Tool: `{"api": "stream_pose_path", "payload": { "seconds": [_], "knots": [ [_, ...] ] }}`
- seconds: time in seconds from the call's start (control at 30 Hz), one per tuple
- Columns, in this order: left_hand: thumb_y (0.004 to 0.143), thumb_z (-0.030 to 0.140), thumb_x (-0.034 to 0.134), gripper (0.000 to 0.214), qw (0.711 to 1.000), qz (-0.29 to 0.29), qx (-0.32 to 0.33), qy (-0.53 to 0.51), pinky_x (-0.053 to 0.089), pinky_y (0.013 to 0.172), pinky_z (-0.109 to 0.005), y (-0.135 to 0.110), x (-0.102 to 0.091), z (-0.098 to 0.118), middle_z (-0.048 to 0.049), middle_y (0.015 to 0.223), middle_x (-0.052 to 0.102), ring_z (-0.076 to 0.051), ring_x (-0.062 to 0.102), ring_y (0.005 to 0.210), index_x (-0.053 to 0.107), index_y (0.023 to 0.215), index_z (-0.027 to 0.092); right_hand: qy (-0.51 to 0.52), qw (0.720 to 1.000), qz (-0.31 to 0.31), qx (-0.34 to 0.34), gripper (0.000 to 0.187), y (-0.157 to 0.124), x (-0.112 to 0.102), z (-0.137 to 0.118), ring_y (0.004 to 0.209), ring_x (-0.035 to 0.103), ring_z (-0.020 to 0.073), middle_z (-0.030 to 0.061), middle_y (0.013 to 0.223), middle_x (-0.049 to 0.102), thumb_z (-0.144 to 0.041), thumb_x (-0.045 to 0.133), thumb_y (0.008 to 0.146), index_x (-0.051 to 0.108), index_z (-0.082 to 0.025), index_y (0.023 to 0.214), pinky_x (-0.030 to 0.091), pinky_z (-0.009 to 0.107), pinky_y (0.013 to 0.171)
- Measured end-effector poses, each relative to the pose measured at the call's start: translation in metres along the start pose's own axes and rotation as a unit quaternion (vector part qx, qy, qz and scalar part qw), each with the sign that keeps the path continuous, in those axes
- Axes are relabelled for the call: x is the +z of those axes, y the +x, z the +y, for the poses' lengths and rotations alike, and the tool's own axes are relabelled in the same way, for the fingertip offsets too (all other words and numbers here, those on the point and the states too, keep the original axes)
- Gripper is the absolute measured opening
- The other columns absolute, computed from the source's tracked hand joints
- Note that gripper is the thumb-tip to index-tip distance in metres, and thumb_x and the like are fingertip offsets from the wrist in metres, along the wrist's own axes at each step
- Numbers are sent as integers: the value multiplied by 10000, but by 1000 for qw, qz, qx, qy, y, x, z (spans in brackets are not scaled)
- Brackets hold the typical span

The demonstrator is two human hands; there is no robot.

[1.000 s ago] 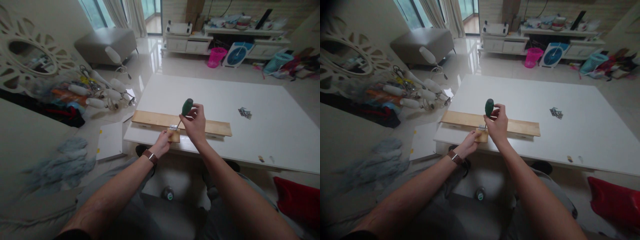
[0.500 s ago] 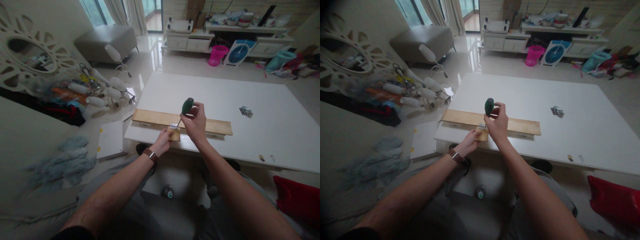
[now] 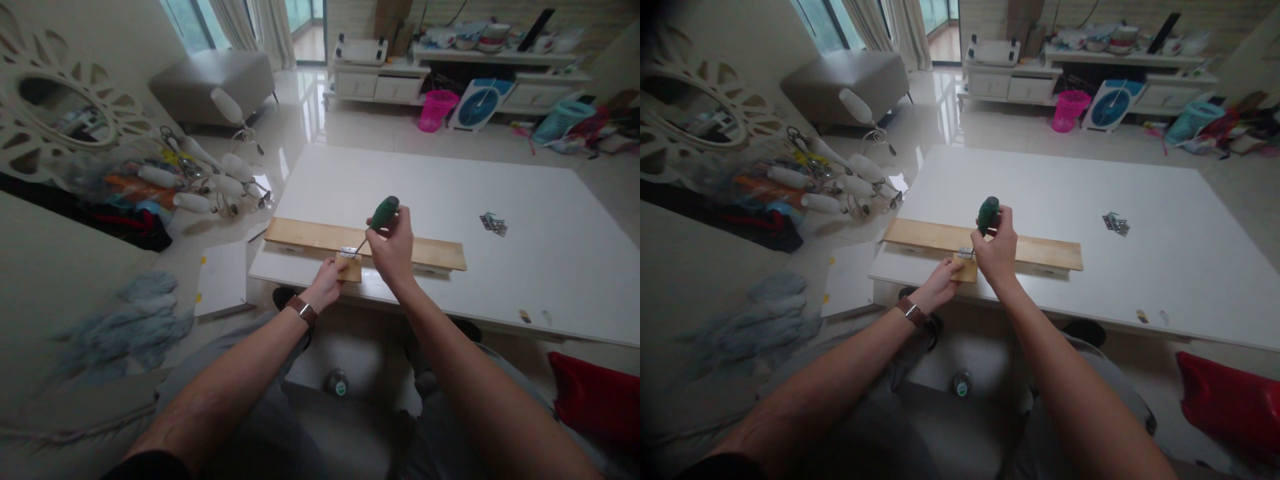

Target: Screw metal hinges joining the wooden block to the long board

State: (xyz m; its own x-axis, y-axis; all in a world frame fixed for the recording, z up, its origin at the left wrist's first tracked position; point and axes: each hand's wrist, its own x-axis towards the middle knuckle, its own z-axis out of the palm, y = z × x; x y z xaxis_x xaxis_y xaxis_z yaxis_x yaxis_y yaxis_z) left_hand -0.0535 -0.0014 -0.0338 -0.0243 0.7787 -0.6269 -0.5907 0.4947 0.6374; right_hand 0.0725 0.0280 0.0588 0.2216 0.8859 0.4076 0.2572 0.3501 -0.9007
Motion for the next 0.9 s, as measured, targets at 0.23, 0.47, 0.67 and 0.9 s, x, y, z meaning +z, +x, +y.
{"api": "stream_pose_path", "payload": {
  "seconds": [0.23, 0.47, 0.67, 0.9],
  "knots": [
    [799, 48, 763, 306, 1000, -5, 8, 0, 517, 786, -283, 1, -1, -1, -8, 882, 701, -155, 665, 808, 538, 923, 214, 1, 1000, -7, 12, 426, 2, -3, 5, 910, 778, 240, -6, 936, 662, -289, 780, 802, 496, -298, 1119, 673, 436, 811],
    [815, 23, 723, 290, 1000, 8, 5, -3, 506, 752, -271, -2, 2, 1, -5, 864, 695, -152, 654, 793, 536, 929, 213, 2, 1000, 8, 17, 506, 2, -1, 7, 944, 765, 242, -2, 970, 714, -320, 845, 749, 544, -298, 1155, 673, 490, 905],
    [807, 40, 768, 332, 1000, 4, 1, -9, 515, 764, -258, -2, 1, 1, 7, 863, 700, -140, 659, 792, 520, 935, 218, 22, 1000, -6, 9, 472, 1, 0, 5, 946, 758, 206, -3, 1017, 706, -284, 761, 796, 522, -309, 1202, 684, 411, 855],
    [807, 43, 774, 319, 1000, -4, 3, -7, 526, 805, -295, 1, -2, -2, -14, 914, 711, -161, 670, 820, 545, 949, 215, 26, 1000, -4, 4, 425, -1, 2, 0, 945, 733, 197, -5, 985, 690, -219, 691, 785, 521, -301, 1166, 672, 401, 856]
  ]
}}
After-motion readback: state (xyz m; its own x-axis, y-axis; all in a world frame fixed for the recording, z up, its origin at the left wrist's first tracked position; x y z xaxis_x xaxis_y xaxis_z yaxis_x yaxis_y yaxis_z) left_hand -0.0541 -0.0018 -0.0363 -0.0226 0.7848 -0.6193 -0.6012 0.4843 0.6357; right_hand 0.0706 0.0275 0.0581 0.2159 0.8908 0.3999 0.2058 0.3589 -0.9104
